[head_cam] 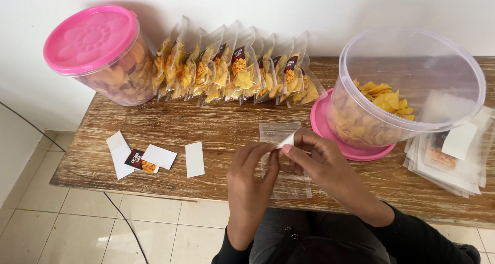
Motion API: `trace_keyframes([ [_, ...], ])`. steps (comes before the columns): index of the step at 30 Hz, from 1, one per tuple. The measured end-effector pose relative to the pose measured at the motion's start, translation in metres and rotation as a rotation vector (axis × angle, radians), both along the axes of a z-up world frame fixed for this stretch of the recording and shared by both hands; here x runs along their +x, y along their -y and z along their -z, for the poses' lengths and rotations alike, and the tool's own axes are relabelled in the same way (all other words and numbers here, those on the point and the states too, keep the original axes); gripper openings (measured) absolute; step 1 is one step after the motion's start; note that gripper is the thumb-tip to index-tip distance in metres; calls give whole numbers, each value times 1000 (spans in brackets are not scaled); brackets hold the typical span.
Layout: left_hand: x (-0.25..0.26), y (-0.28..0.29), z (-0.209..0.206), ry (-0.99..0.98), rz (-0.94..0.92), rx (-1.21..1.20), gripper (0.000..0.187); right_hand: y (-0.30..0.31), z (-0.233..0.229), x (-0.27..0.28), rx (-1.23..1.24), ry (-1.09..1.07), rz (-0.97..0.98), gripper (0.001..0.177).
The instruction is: Packing cassava chips into small plastic bags from a larger container and organizing them on a table.
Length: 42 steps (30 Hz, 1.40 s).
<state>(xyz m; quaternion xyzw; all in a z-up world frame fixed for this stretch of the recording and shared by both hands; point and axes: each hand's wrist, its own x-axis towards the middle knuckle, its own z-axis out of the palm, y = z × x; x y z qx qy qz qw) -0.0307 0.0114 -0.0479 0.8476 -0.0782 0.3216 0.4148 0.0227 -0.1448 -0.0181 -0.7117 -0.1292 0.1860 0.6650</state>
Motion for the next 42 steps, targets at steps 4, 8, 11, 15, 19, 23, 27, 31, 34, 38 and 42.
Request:
trace_keyframes([
  [4, 1, -4, 15, -173, 24, -298, 15, 11, 7, 2, -218, 312, -2, 31],
  [8, 1, 5, 30, -389, 111, -626, 16, 17, 27, 4, -111, 66, 87, 19],
  [11, 0, 15, 33, -510, 25, -608, 25, 18, 52, 7, -107, 4, 102, 10],
  [15, -3, 21, 37, -600, -138, -304, 37, 8, 62, 5, -344, -92, 108, 9],
  [19, 0, 21, 58, -605, -135, -149, 32, 1, 71, 10, -499, 10, 65, 12],
  [23, 3, 20, 65, -512, -90, 30, 28, 1, 92, 12, -525, 259, 49, 13],
  [27, 6, 8, 78, -470, -150, 465, 38, 1, 121, 7, -516, 579, 45, 14],
  [31, 12, -22, 74, -515, -90, 648, 60, 10, 116, 4, -770, 745, 68, 39],
  [34, 15, -30, 52, -655, 52, 787, 88, 24, 97, 13, -1089, 862, -118, 70],
  [38, 21, -27, 27, -912, 169, 786, 120, 30, 51, 23, -1118, 566, -457, 118],
  [42, 10, -38, 39, -855, 285, 562, 134, 21, 49, 50, -778, 551, -367, 91],
])
